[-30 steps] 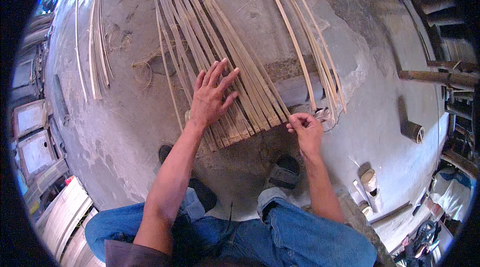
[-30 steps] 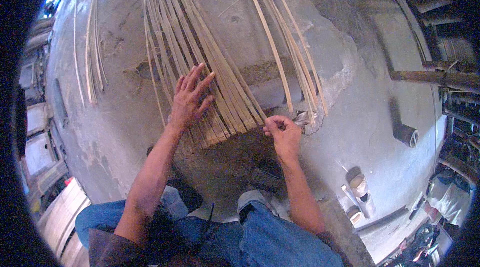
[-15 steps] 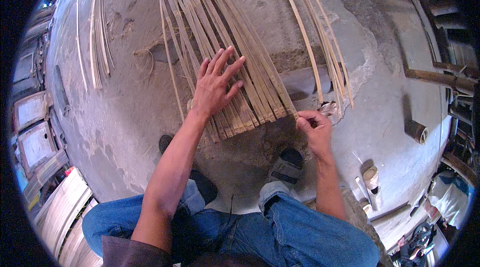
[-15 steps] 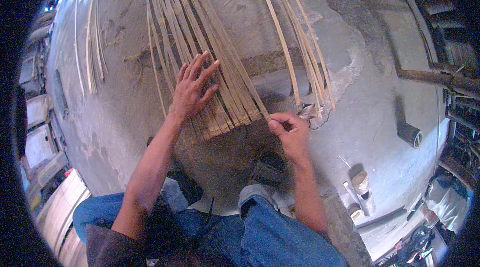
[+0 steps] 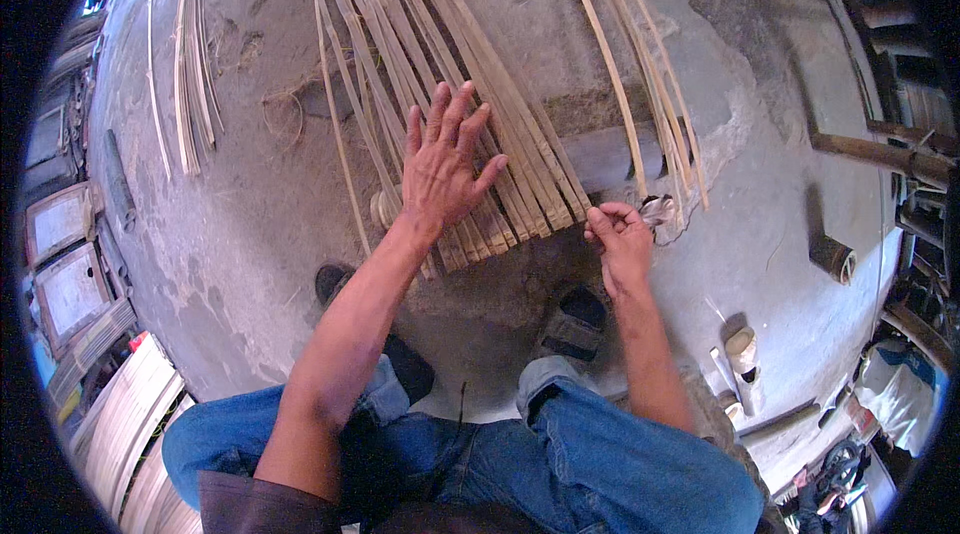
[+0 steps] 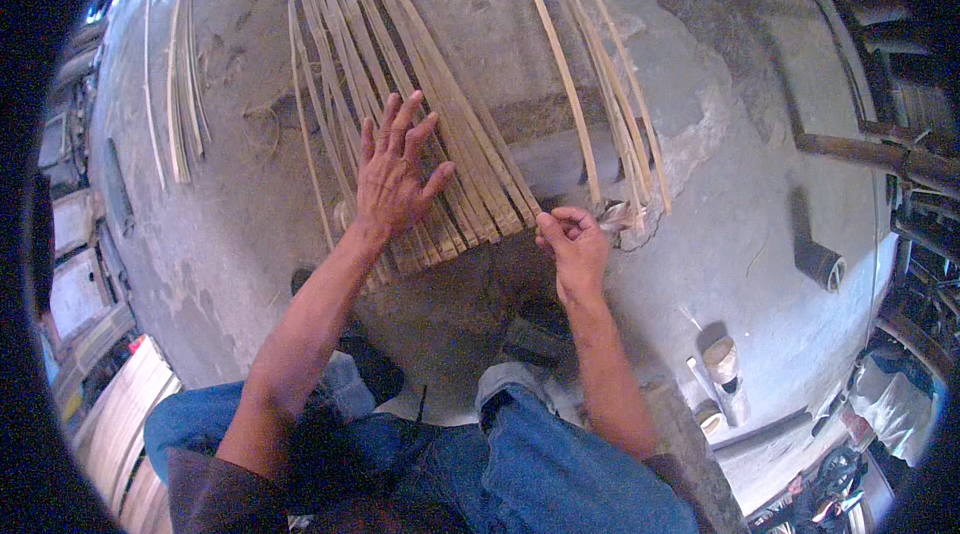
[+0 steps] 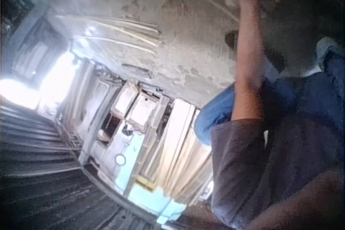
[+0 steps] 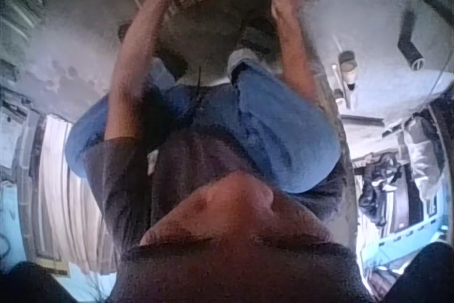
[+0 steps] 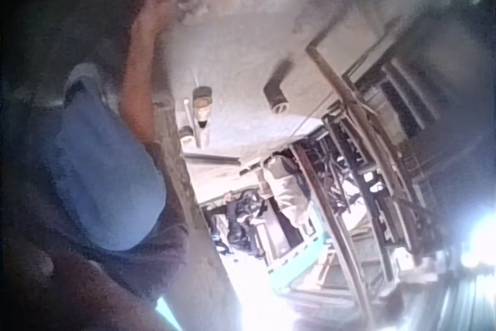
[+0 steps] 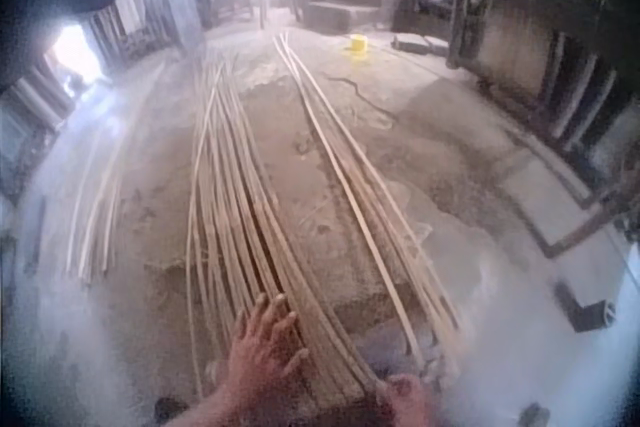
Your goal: The person sits on the floor and arranges thin wooden strips into a neat pile. They repeatedly pick up individual strips and place them onto the stack, aligning them carefully.
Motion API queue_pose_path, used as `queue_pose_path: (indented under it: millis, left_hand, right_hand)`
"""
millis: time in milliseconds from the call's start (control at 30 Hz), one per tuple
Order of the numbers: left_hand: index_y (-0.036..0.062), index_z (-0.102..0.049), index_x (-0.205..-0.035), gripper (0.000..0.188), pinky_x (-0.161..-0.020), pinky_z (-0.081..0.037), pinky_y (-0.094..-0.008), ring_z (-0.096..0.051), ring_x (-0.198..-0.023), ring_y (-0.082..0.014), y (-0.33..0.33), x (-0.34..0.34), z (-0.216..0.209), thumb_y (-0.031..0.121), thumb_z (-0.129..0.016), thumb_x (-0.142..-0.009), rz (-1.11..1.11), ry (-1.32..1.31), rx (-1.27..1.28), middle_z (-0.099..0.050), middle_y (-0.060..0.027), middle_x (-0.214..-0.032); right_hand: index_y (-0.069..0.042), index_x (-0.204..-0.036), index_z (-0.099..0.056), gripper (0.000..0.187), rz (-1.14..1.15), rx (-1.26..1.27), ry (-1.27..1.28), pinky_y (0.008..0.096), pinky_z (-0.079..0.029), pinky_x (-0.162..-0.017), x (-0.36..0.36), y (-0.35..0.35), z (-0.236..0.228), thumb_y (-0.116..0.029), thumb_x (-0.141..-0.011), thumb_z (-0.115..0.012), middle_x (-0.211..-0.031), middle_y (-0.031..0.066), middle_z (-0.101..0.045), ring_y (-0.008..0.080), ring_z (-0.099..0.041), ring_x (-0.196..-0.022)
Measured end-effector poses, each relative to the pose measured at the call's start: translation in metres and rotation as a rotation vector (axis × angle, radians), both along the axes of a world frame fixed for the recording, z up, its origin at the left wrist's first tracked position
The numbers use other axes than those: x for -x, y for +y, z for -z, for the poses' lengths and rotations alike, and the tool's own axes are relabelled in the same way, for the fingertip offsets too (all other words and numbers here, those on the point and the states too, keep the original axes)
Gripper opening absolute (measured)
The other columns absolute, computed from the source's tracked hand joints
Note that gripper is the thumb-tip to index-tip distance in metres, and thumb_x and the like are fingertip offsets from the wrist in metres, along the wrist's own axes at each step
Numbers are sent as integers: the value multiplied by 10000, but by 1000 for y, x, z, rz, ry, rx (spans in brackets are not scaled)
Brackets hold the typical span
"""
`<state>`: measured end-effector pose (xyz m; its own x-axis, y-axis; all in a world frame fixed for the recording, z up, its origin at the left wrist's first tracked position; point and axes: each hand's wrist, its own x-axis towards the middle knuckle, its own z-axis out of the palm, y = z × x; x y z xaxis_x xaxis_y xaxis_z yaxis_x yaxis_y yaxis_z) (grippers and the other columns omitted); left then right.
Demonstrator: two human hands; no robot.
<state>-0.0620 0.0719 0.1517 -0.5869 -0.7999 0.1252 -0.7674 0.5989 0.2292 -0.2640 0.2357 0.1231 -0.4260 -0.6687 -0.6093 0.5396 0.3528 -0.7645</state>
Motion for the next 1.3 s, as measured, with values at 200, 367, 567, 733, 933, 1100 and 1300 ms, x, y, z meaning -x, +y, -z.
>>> queue_pose_path:
  millis: [200, 367, 567, 733, 933, 1100, 1300]
  left_hand:
    - [168, -394, -1387, 581, -1133, -182, -513, -212, -1419, -289, -5, -2, 3, 463, -514, -901, 111, 144, -159, -221, -77, -1533]
    - [242, -368, -1428, 578, -1136, -179, -507, -196, -1425, -276, -4, -1, -6, 477, -479, -912, 162, -33, -52, -211, -77, -1538]
    - [246, -350, -1439, 561, -1146, -167, -489, -175, -1430, -288, -7, 3, -1, 433, -471, -923, 223, -35, -126, -213, -78, -1541]
    - [280, -330, -1445, 551, -1143, -196, -474, -202, -1422, -276, -7, 1, 1, 421, -465, -930, 243, 21, -148, -236, -72, -1532]
    - [320, -354, -1431, 558, -1129, -218, -489, -219, -1412, -316, -6, 4, 4, 405, -517, -905, 273, -45, -77, -242, -90, -1530]
    - [290, -366, -1435, 630, -1139, -181, -493, -187, -1424, -327, -7, -4, 0, 348, -595, -851, 257, -32, -103, -217, -107, -1540]
    - [310, -345, -1440, 621, -1131, -204, -475, -226, -1412, -312, -5, 3, -6, 377, -574, -866, 254, -71, -92, -241, -96, -1531]
  right_hand:
    - [-48, -1037, -554, 237, 36, 10, 39, 232, -524, -634, -3, 1, -5, -60, -846, -694, -836, 37, -641, 114, -615, -713]
    - [-13, -1018, -599, 229, -93, -38, -157, 247, -518, -655, -10, 4, -15, -85, -834, -715, -830, 34, -636, 110, -601, -713]
    - [-3, -1003, -623, 201, -43, 2, -33, 254, -514, -680, -9, 7, -8, -82, -839, -708, -836, 31, -631, 104, -590, -726]
    - [-5, -1019, -610, 211, -39, -35, -108, 278, -535, -690, -15, 3, -12, -66, -839, -701, -867, 36, -636, 121, -605, -743]
    - [-18, -1112, -570, 278, 234, -61, 2, 277, -527, -635, -3, -3, -15, -206, -913, -614, -881, 60, -641, 145, -622, -732]
    - [2, -1264, -492, 411, -110, 114, -120, 254, -486, -565, 32, -49, -60, -272, -959, -520, -813, 57, -627, 143, -594, -639]
    - [-34, -1305, -488, 361, -483, 188, 427, 243, -398, -499, 9, -104, -130, -183, -981, -436, -613, -19, -518, 69, -457, -525]
